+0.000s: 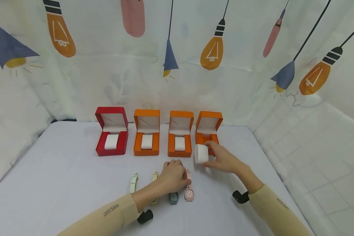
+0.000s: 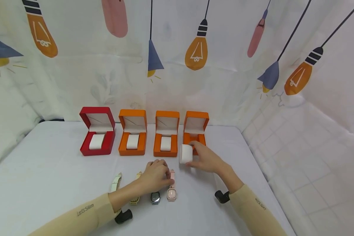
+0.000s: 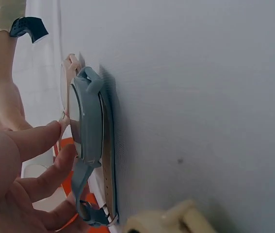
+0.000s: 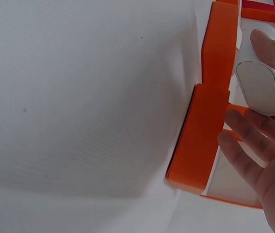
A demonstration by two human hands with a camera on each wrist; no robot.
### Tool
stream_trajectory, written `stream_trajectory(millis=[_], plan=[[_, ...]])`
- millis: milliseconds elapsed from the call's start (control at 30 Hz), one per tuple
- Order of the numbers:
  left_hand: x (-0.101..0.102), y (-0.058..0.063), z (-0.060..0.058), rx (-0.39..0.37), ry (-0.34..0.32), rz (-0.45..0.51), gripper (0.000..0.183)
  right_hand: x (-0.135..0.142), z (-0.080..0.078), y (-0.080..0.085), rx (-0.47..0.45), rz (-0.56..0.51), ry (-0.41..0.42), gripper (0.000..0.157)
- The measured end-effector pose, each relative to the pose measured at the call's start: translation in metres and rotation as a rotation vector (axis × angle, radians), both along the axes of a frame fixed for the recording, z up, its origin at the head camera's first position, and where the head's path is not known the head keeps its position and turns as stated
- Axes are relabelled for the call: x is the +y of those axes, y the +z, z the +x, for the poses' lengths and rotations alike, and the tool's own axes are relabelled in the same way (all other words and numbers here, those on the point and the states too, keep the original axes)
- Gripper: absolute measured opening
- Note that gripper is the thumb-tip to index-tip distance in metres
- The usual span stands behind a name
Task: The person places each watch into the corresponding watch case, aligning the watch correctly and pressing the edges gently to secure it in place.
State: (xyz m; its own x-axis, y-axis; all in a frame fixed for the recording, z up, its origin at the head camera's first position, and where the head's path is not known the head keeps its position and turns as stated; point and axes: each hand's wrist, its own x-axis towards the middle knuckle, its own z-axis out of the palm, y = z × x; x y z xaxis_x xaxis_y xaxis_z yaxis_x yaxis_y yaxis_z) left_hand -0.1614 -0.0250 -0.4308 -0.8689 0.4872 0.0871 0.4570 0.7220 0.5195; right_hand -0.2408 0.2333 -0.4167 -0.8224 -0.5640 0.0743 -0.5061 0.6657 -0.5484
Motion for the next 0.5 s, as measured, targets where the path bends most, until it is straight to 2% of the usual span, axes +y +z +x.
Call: stream_trajectory(millis=[333, 500], plan=[[0.003, 0.001, -0.009, -0.017, 0.006, 0.013, 0.025, -0.002, 0.005, 0.001, -0.019, -0.019, -0.009, 0.077], [0.005, 0.001, -0.016, -0.059, 0.019, 0.039, 0.023, -0.001, 0.006, 0.003, -0.024, -0.022, -0.032, 0.077]])
